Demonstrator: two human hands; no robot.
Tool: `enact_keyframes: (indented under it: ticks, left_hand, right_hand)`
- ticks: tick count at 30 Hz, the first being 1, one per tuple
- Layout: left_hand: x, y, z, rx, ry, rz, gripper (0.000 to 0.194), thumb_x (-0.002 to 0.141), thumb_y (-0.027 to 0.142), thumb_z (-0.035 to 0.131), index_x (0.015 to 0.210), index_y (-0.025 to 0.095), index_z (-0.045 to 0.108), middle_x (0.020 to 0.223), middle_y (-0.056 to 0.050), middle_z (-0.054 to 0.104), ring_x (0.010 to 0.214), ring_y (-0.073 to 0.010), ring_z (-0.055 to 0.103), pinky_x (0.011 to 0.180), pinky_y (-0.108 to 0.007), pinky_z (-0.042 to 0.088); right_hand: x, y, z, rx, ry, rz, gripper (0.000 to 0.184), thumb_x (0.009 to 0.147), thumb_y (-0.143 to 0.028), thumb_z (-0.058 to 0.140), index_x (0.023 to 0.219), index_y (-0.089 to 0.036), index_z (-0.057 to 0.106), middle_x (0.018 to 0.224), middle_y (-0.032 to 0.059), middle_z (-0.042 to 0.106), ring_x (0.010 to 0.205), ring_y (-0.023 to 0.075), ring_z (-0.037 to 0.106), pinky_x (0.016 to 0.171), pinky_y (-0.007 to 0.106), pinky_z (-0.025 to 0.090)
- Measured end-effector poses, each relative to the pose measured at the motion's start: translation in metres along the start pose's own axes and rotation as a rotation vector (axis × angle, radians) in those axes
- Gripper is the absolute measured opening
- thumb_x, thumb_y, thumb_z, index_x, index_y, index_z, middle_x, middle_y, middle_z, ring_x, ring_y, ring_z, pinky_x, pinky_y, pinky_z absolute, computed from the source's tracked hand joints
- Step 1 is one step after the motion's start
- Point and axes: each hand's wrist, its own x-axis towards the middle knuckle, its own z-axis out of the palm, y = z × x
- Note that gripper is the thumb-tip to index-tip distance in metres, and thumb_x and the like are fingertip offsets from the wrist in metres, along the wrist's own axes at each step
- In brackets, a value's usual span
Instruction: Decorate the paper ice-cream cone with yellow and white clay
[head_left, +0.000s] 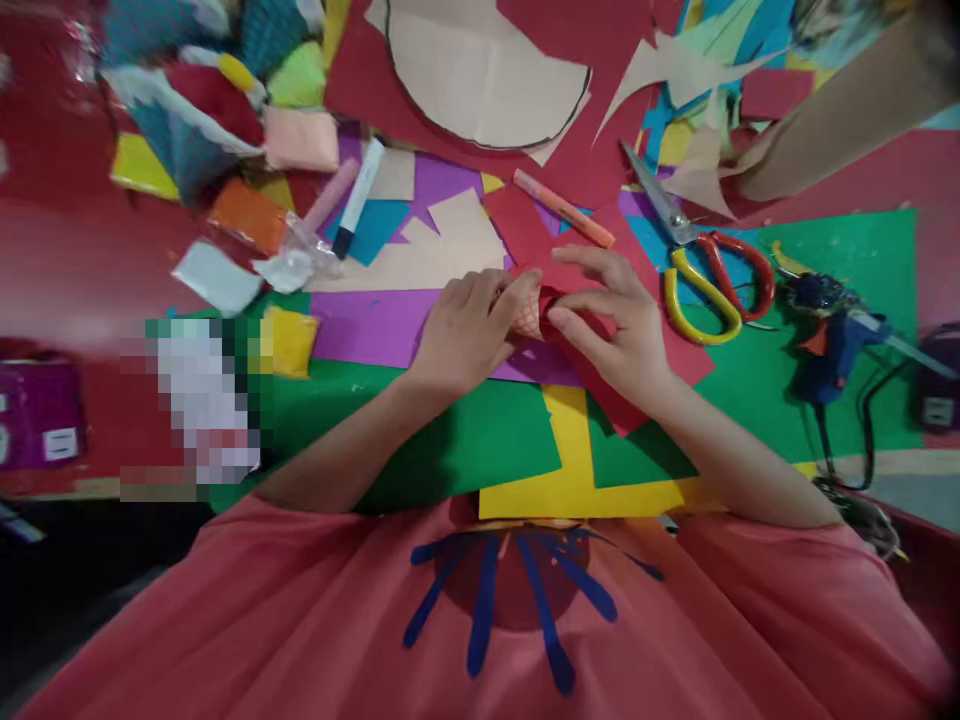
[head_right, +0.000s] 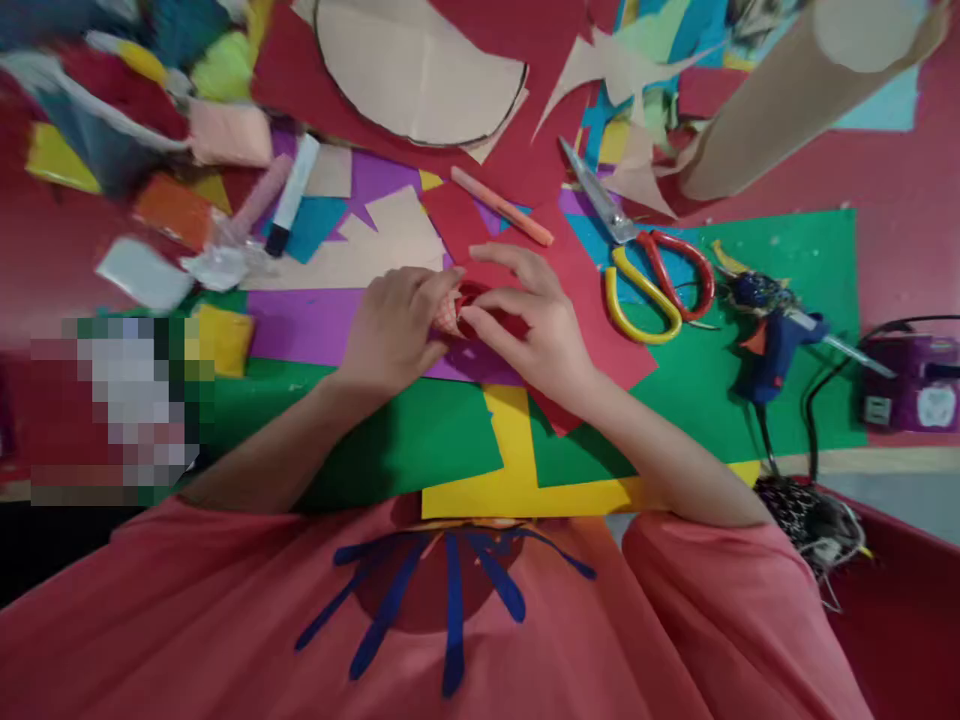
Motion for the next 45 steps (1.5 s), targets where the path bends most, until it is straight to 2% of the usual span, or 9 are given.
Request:
enact_keyframes:
  ticks: [4, 8, 12, 16, 22, 25, 30, 37, 45]
  left_hand:
    - [-0.005, 0.005, 0.004, -0.013, 0.049, 0.023, 0.067, 0.081, 0.025, 0.059, 0.142, 0.015, 0.035, 0.121, -0.015, 0.057, 0.106, -0.0306, 0.057, 0.087, -0.040, 0.045]
    - [-0.005, 0.006, 0.006, -0.025, 0.105, 0.024, 0.061, 0.083, 0.021, 0.057, 0.140, 0.018, 0.038, 0.119, -0.013, 0.056, 0.104, -0.0287, 0.057, 0.087, -0.040, 0.045]
    - [-0.006, 0.003, 0.008, -0.085, 0.154, 0.026, 0.055, 0.087, 0.023, 0.057, 0.139, 0.023, 0.039, 0.117, -0.010, 0.056, 0.104, -0.0272, 0.056, 0.088, -0.039, 0.044]
    - [-0.008, -0.002, 0.011, -0.197, 0.206, 0.023, 0.042, 0.094, 0.029, 0.048, 0.136, 0.029, 0.042, 0.115, -0.007, 0.055, 0.104, -0.0240, 0.056, 0.090, -0.037, 0.041]
    - [-0.009, -0.005, 0.012, -0.109, 0.314, 0.097, 0.040, 0.094, 0.031, 0.051, 0.133, 0.027, 0.043, 0.109, -0.007, 0.056, 0.097, -0.0218, 0.057, 0.083, -0.034, 0.045]
    - [-0.008, -0.005, 0.010, -0.083, 0.310, 0.087, 0.045, 0.090, 0.027, 0.057, 0.133, 0.025, 0.042, 0.108, -0.007, 0.055, 0.096, -0.0218, 0.057, 0.082, -0.033, 0.048]
    - [-0.008, -0.006, 0.007, -0.114, 0.222, 0.036, 0.048, 0.088, 0.024, 0.058, 0.134, 0.023, 0.042, 0.110, -0.008, 0.054, 0.098, -0.0225, 0.057, 0.079, -0.032, 0.049]
    - [-0.008, -0.008, 0.011, -0.093, 0.285, 0.016, 0.048, 0.087, 0.025, 0.058, 0.132, 0.028, 0.041, 0.107, -0.005, 0.055, 0.095, -0.0215, 0.058, 0.076, -0.031, 0.049]
    - [-0.008, -0.006, 0.014, -0.210, 0.255, 0.030, 0.050, 0.087, 0.021, 0.054, 0.134, 0.024, 0.037, 0.115, -0.008, 0.055, 0.104, -0.0235, 0.058, 0.084, -0.035, 0.051]
  right_hand:
    - [-0.002, -0.003, 0.003, 0.033, 0.016, 0.081, 0.008, 0.086, -0.023, 0.064, 0.082, -0.026, 0.070, 0.123, 0.0037, 0.066, 0.121, 0.0218, 0.060, 0.105, 0.047, 0.048]
    - [-0.003, -0.003, 0.005, 0.093, 0.035, 0.167, 0.010, 0.086, -0.023, 0.063, 0.079, -0.025, 0.070, 0.122, 0.0042, 0.066, 0.118, 0.0219, 0.061, 0.102, 0.046, 0.049]
    - [-0.003, -0.001, 0.006, 0.142, 0.046, 0.174, 0.012, 0.088, -0.023, 0.061, 0.078, -0.022, 0.069, 0.120, 0.0057, 0.067, 0.115, 0.0206, 0.063, 0.100, 0.043, 0.050]
    - [-0.004, 0.000, 0.007, 0.158, 0.063, 0.178, 0.016, 0.089, -0.027, 0.060, 0.077, -0.023, 0.070, 0.118, 0.0034, 0.068, 0.115, 0.0208, 0.063, 0.101, 0.044, 0.049]
    - [-0.005, -0.002, 0.009, 0.162, 0.048, 0.184, 0.011, 0.087, -0.024, 0.063, 0.078, -0.023, 0.069, 0.117, 0.0038, 0.068, 0.115, 0.0215, 0.063, 0.103, 0.046, 0.049]
    - [-0.005, -0.001, 0.009, 0.158, 0.032, 0.151, 0.011, 0.087, -0.025, 0.062, 0.079, -0.023, 0.069, 0.119, 0.0045, 0.067, 0.117, 0.0221, 0.062, 0.104, 0.047, 0.049]
    - [-0.003, 0.004, 0.007, 0.135, -0.015, 0.087, 0.012, 0.087, -0.028, 0.061, 0.081, -0.025, 0.070, 0.123, 0.0037, 0.065, 0.121, 0.0232, 0.060, 0.105, 0.048, 0.049]
    - [-0.002, 0.005, 0.005, 0.111, -0.059, 0.030, 0.015, 0.091, -0.026, 0.055, 0.085, -0.024, 0.068, 0.126, 0.0056, 0.064, 0.123, 0.0230, 0.058, 0.105, 0.048, 0.049]
    - [-0.004, 0.004, 0.008, 0.066, 0.009, -0.017, 0.009, 0.087, -0.026, 0.062, 0.081, -0.023, 0.067, 0.124, 0.0064, 0.066, 0.121, 0.0238, 0.060, 0.102, 0.048, 0.051]
